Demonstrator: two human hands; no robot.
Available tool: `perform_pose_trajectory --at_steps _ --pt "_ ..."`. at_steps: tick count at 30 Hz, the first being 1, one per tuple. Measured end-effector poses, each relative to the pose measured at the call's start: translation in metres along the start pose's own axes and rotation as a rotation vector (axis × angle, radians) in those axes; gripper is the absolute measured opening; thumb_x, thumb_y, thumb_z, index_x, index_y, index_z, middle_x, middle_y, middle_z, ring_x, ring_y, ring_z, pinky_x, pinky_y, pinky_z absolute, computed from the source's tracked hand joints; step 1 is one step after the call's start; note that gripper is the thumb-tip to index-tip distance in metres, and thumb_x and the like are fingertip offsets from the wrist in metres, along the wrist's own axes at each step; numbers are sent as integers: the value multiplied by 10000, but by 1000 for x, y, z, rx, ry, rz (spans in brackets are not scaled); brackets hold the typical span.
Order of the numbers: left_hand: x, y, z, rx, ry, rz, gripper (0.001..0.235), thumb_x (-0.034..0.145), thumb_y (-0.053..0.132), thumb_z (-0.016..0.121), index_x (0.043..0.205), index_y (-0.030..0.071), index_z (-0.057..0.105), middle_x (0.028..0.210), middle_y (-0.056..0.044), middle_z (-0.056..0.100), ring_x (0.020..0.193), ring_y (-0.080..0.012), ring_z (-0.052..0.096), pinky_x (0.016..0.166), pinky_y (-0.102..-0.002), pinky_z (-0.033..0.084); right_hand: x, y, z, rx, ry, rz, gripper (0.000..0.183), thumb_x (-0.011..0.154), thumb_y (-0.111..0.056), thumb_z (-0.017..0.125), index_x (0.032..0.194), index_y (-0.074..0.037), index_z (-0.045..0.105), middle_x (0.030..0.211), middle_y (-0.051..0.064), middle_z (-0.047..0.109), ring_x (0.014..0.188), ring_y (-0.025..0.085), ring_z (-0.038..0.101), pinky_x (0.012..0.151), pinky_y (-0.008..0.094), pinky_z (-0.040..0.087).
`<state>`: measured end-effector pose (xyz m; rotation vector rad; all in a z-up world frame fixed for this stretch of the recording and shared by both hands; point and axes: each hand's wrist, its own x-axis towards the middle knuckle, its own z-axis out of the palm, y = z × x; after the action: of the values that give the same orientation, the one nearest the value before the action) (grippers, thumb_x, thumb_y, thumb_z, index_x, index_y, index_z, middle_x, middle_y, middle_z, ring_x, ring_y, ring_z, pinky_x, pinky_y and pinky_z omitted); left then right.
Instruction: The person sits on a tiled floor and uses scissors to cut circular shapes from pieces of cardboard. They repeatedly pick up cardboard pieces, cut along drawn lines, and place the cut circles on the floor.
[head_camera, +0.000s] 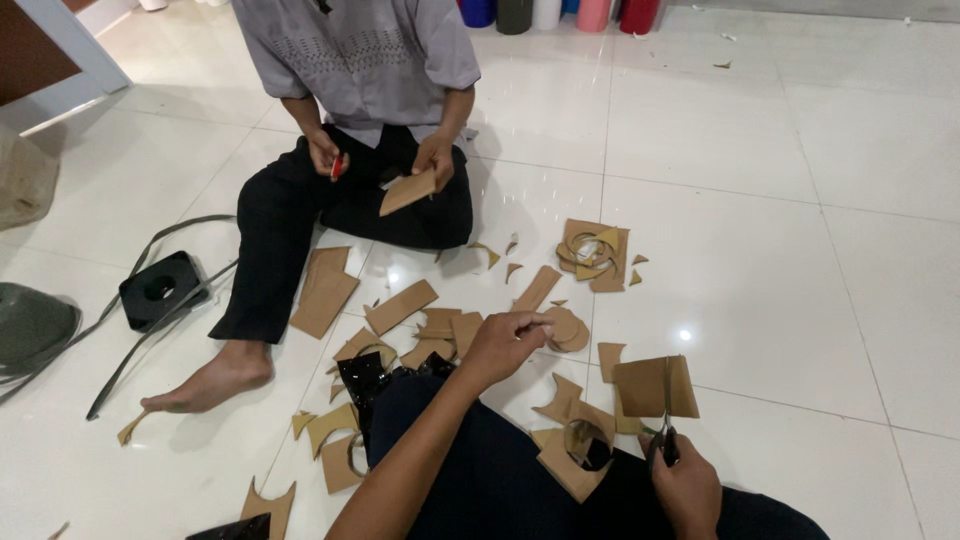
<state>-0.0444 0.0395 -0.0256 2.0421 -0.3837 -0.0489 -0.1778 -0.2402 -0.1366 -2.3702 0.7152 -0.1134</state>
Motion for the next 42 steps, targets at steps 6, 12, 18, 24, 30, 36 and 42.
perform_pose_trajectory --at_steps 6,12,18,24,30,36,42 --pt "-18 -7 -13 2 39 95 365 920 365 673 1127 86 787 944 -91 795 846 -179 725 767 -318 560 2 3 9 -72 23 -52 496 880 -570 642 1044 -110 731 961 181 762 977 413 707 853 497 539" --pt "-31 25 -38 224 189 326 741 913 532 660 1507 165 411 1551 -183 409 1402 -354 430 1081 -540 414 5 0 18 -64 86 -82 504 859 -574 668 1028 -104 729 935 186 750 957 425 695 834 504 536" --pt "-28 41 -135 492 887 836 1075 1006 698 662 1700 264 -35 1727 -94 -114 1607 -269 -77 1327 -563 73 1 0 16 -62 57 -101 510 879 -564 684 979 -65 720 910 192 744 903 419 699 811 497 541" --pt "-40 62 -158 554 965 928 877 1022 531 700 1659 169 217 1721 -133 183 1613 -302 118 1333 -518 170 12 30 31 -19 87 -137 502 866 -558 691 1030 -85 729 907 204 739 897 425 694 800 498 542" --pt "-13 86 -81 -53 522 674 154 993 174 657 970 80 776 952 -71 795 835 -153 770 735 -285 613 67 72 61 301 -2 -63 490 923 -426 749 976 62 727 699 247 706 670 332 686 658 423 514" --pt "37 -4 16 -16 236 336 213 951 259 657 975 84 775 921 -68 767 799 -193 740 692 -317 587 84 127 89 235 68 -161 461 910 -363 768 972 86 684 682 231 687 674 281 661 666 393 523" --pt "57 -80 59 264 6 195 265 871 365 722 986 133 780 969 -60 771 921 -263 722 807 -401 568 96 78 118 238 79 -223 436 880 -326 785 961 87 672 700 222 687 682 280 672 672 392 531"
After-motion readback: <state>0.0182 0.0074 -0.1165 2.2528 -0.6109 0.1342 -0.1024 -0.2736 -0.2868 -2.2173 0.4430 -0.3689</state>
